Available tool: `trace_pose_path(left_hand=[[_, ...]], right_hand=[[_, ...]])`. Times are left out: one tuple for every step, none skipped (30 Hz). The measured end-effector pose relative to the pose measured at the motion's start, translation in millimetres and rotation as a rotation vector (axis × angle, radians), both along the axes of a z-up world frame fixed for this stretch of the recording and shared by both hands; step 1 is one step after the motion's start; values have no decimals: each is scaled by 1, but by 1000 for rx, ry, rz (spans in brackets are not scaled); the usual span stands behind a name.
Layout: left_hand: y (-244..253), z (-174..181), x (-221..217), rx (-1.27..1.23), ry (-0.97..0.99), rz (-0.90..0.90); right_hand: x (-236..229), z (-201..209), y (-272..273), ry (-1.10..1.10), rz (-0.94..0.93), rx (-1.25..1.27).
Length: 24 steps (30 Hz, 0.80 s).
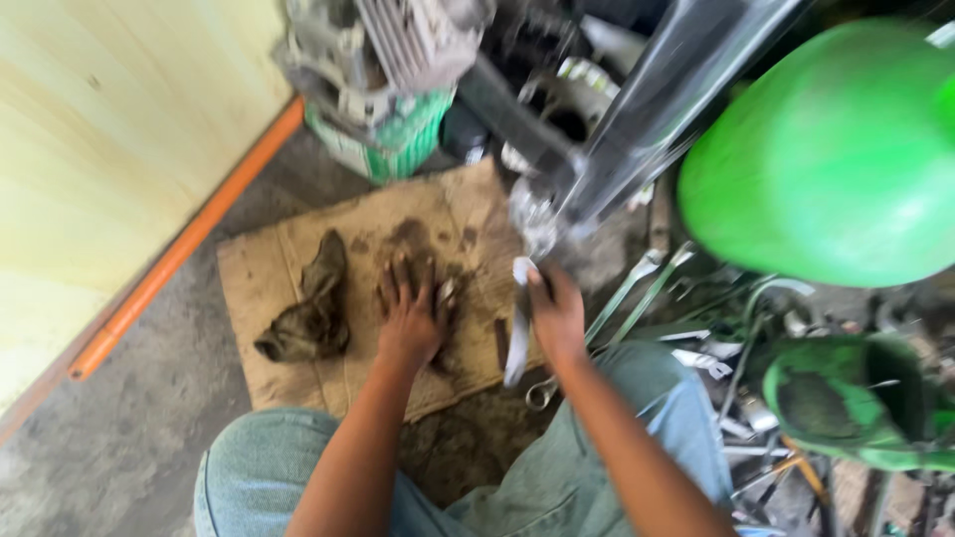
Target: The person sits on the floor and uses a metal file to scrape a curved metal part placed on a piece of cardboard. After filing, the person wipes the part with a rag to remove debris.
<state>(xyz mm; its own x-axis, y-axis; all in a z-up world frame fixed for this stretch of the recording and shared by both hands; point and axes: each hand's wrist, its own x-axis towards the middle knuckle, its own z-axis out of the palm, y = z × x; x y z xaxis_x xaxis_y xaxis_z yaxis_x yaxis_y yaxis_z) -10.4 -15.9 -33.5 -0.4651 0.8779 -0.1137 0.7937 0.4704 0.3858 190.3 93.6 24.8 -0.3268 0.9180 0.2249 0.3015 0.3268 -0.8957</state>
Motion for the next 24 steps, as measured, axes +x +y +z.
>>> trace_pose_path(left_hand=[[1, -3, -1, 29, -67, 15], [4, -3, -2, 58, -134, 29], [2, -2, -5, 75, -199, 40], [5, 1, -9, 63, -247, 109], [6, 5, -9, 45, -302, 175], [6, 10, -8, 27, -356, 241], [0, 16, -9, 71, -334, 263], [-9, 21, -10, 115, -312, 285], [-14, 29, -16, 171, -282, 313], [-17, 35, -19, 169, -321, 346], [-19, 41, -21, 166, -357, 381], [-23, 46, -25, 165, -395, 415], [-30, 48, -26, 259, -436, 395], [-38, 50, -26, 353, -477, 373], [-46, 52, -24, 446, -521, 348], [-53, 54, -22, 470, -557, 361], [-62, 55, -17, 489, -596, 372], [-69, 57, -15, 509, -634, 383], [-78, 60, -12, 499, -610, 384], [-86, 63, -8, 489, -585, 386], [-92, 66, -6, 479, -559, 385], [-95, 70, -7, 484, -501, 382], [-99, 72, -5, 483, -448, 376], [-102, 73, -4, 481, -395, 369]], right_hand=[[13, -12, -12, 247, -131, -370], [26, -26, -13, 494, -249, -744], [35, -42, -5, 554, -279, -887], [45, -59, 4, 614, -305, -1031], [57, -77, 11, 667, -336, -1181], [65, -93, 19, 668, -338, -1181], [67, -107, 26, 667, -335, -1184], [68, -118, 31, 667, -332, -1188], [65, -123, 32, 687, -295, -1231], [63, -126, 25, 706, -257, -1274], [57, -126, 18, 725, -214, -1320], [50, -121, 13, 725, -197, -1328], [48, -115, 8, 724, -188, -1333], [46, -107, 3, 721, -179, -1337], [45, -98, 0, 724, -140, -1315], [44, -89, -2, 727, -102, -1291], [46, -81, -7, 728, -68, -1270], [46, -73, -9, 751, -30, -1278], [46, -67, -12, 770, 5, -1292], [46, -63, -15, 788, 41, -1307], [47, -59, -20, 761, 21, -1264], [49, -56, -24, 734, 1, -1220], [50, -54, -28, 709, -28, -1178], [46, -53, -30, 666, 24, -1131]])
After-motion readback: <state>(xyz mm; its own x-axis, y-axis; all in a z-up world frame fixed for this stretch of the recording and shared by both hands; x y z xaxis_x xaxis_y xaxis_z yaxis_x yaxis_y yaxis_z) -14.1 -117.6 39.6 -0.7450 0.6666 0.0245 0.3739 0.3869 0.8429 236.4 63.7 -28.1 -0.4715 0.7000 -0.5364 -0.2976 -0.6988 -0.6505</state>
